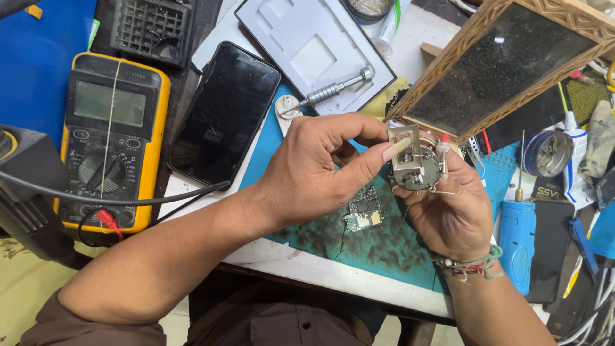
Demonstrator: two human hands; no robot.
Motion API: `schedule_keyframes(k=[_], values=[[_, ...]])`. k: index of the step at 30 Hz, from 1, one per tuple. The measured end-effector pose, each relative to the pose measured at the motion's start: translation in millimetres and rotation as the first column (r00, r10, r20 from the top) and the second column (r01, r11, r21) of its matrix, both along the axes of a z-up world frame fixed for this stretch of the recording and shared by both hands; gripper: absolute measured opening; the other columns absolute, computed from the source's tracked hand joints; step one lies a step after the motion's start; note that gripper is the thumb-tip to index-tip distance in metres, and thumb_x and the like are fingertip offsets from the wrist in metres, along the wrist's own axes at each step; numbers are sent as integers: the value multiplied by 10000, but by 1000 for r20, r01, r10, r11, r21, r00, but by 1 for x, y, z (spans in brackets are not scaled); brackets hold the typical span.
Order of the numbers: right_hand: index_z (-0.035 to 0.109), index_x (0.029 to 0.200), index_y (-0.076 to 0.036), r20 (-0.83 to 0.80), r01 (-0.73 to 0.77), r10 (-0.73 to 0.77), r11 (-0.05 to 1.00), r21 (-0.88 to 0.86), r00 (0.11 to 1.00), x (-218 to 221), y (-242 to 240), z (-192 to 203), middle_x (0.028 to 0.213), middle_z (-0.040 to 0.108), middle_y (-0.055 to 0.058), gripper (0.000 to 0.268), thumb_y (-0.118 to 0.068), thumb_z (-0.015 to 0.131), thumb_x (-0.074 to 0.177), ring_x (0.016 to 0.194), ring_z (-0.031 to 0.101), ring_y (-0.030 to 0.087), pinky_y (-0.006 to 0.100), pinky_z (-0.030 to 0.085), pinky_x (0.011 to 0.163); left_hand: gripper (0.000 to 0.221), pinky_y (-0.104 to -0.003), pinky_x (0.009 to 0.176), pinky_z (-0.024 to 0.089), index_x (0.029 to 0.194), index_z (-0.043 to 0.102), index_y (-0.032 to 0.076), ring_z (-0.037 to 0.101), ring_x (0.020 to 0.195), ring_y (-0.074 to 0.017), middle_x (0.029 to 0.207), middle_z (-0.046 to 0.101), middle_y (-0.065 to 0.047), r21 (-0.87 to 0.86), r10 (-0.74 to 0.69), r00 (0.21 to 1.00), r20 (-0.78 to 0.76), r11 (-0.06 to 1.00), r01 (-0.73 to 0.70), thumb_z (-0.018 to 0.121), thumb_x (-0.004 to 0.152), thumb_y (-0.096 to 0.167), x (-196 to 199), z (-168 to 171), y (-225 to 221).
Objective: The person solders components on a circuit board and handles a small cylindrical electronic component by hand.
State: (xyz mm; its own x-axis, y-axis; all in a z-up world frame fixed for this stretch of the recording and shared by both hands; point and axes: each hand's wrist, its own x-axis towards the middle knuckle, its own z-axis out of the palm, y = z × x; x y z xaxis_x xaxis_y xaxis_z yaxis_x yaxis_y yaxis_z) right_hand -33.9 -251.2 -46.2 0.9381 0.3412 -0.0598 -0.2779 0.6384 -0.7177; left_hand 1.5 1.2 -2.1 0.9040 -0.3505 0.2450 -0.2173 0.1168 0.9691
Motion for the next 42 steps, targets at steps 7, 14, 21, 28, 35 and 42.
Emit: schedule_keyframes(k=[7,14,21,28,35,42], values=[[431,1502,136,-43,-14,14,1000,3,999,0,2,2,1290,643,215,559,-168,666,1095,1086,697,248,370,585,978,170,-167,524,489,1085,745,-2,619,638,22,853,768,-15,7,5,1000,-31,1000,-5,674,1025,139,-2,2,-1],[490,1470,125,-85,-18,15,999,-32,996,0,-2,-3,1152,683,180,477,-176,601,1116,854,702,213,300,567,702,186,-174,463,423,1076,767,0,577,571,28,795,764,-11,36,0,998,-55,999,2,687,1005,152,-2,3,0],[517,1400,157,-95,-53,47,997,-55,994,3,-2,-3,1045,694,218,355,-87,520,1141,705,671,194,270,511,571,203,-181,433,396,1040,787,20,556,532,24,757,760,-12,62,-11,998,-60,998,15,706,995,201,-1,2,-1],[460,1494,72,-211,-30,24,999,-28,977,5,3,5,1133,679,276,438,-97,469,1090,793,728,281,234,498,475,224,-190,430,387,1061,784,30,550,519,12,738,750,-17,84,-22,1000,-19,996,23,683,1006,222,0,1,-1],[421,1571,10,-250,-55,46,998,-27,967,5,0,2,1193,669,244,496,-120,467,1095,809,758,306,241,498,410,217,-222,520,463,1041,804,74,619,609,-36,791,777,-23,68,-68,997,22,995,67,678,1028,250,-1,-2,-1],[379,1626,9,-294,-101,80,993,-57,953,-1,-4,0,1291,648,232,560,-154,470,1098,720,756,277,247,504,396,200,-248,513,486,1004,814,102,675,603,-87,744,746,-45,142,-65,996,68,988,55,725,969,279,-2,-4,-3]])
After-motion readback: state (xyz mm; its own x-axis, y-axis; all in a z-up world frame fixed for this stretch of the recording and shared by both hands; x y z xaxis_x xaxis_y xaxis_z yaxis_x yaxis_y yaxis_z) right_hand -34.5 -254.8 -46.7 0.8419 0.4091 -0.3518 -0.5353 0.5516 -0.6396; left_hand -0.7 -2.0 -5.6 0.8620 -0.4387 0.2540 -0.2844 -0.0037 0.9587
